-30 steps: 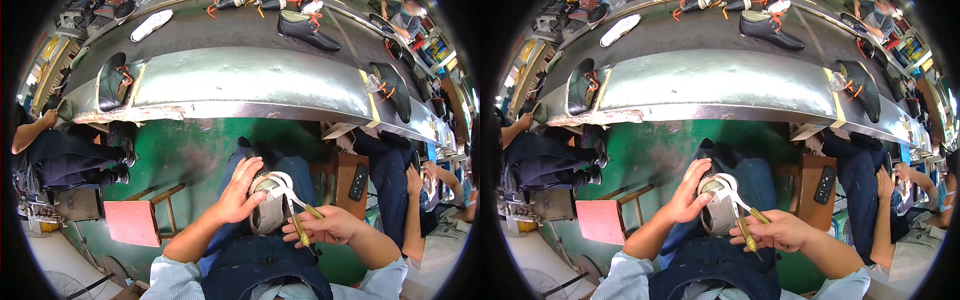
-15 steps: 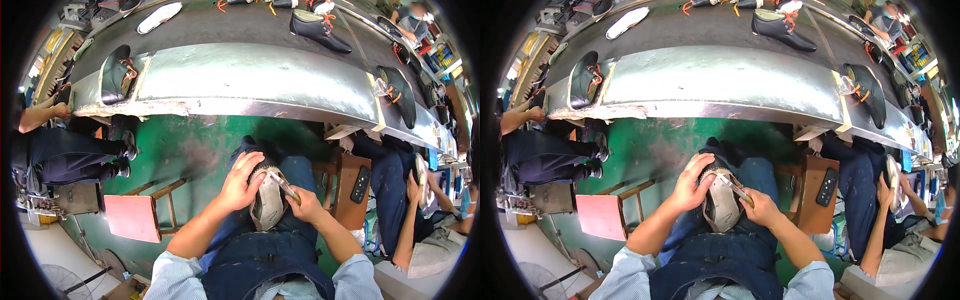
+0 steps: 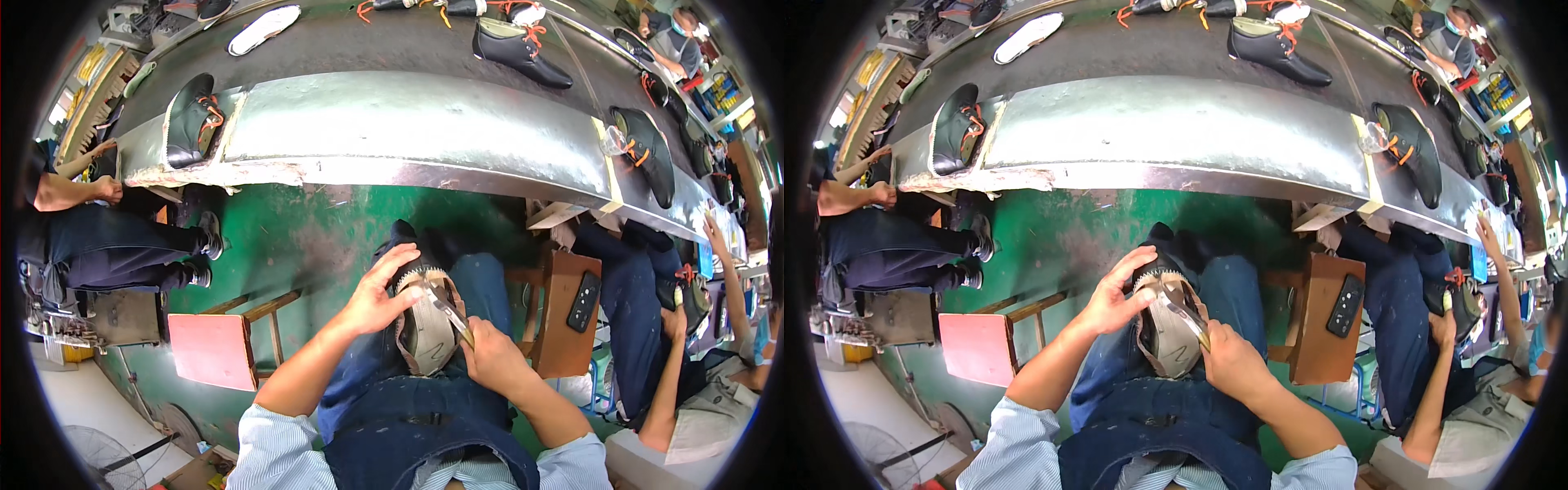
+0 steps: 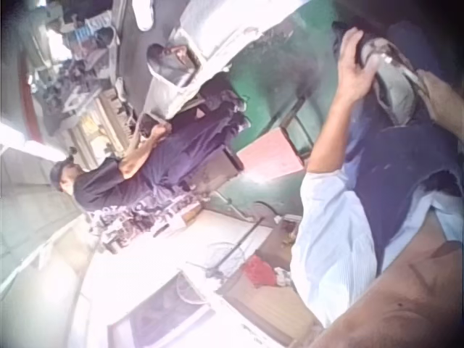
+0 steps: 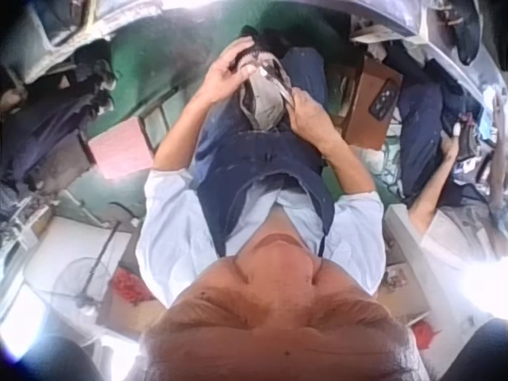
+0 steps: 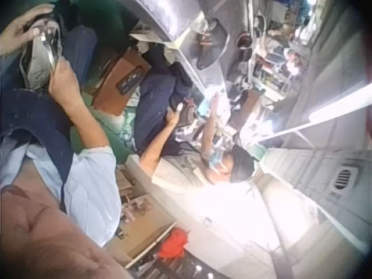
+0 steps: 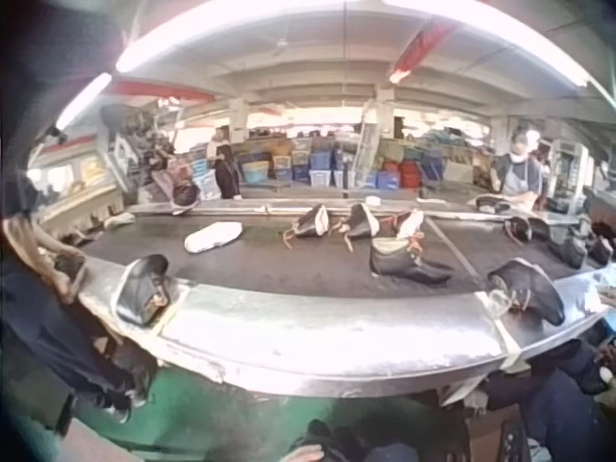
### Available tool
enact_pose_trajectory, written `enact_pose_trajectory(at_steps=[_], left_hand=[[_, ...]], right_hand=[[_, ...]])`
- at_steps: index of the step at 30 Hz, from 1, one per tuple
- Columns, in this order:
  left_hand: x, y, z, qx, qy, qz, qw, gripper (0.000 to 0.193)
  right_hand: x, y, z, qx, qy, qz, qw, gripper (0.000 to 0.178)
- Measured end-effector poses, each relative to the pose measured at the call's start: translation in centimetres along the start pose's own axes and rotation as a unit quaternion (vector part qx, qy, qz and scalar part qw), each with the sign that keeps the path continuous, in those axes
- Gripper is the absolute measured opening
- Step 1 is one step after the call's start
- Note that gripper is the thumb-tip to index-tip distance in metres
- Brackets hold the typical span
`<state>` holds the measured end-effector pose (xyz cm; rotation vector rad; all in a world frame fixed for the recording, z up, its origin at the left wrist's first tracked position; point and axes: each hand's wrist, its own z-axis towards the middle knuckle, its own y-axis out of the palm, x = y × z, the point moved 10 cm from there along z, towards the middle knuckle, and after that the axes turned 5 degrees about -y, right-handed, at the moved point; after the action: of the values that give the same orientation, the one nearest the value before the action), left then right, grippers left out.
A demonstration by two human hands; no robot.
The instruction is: Performing manual lasting of shoes by tightening laces and securing the upper to the insole using lasting pliers.
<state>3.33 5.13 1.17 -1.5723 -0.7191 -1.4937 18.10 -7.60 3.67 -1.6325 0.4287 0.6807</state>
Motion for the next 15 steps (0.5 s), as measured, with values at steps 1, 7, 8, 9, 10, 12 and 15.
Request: enact_pose_trajectory(at_steps=[1, 7, 8, 9, 10, 12, 15], left_hand=[[-0.2, 0.2, -0.1, 0.018, -0.023, 0.000, 1.000, 0.045], [-1.8, -0.2, 0.4, 0.092, -0.036, -0.052, 0.994, 0.036], [-1.6, -0.2, 0.7, 0.085, -0.037, -0.043, 0.995, 0.037], [-1.5, -0.1, 0.9, 0.074, -0.036, -0.036, 0.996, 0.037], [-2.2, -0.3, 1.0, 0.079, -0.032, -0.069, 0.994, 0.038], [-2.4, -0.8, 0.6, 0.072, -0.046, -0.078, 0.993, 0.038], [-2.6, -1.0, 0.3, 0.065, -0.088, -0.132, 0.985, 0.040]], right_hand=[[0.2, 0.0, -0.1, -0.033, 0.045, -0.026, 0.998, 0.026], [0.8, -0.6, 0.8, -0.156, 0.103, 0.196, 0.963, 0.020], [-0.1, -1.8, 1.2, -0.119, 0.081, 0.189, 0.972, 0.022], [-0.8, -2.8, 1.3, -0.076, 0.062, 0.181, 0.979, 0.025], [-0.8, -2.2, 1.6, -0.075, 0.057, 0.174, 0.980, 0.037], [0.5, -0.5, 1.5, -0.097, 0.067, 0.171, 0.978, 0.036], [1.1, -0.6, 0.6, -0.146, 0.103, 0.257, 0.950, 0.036]])
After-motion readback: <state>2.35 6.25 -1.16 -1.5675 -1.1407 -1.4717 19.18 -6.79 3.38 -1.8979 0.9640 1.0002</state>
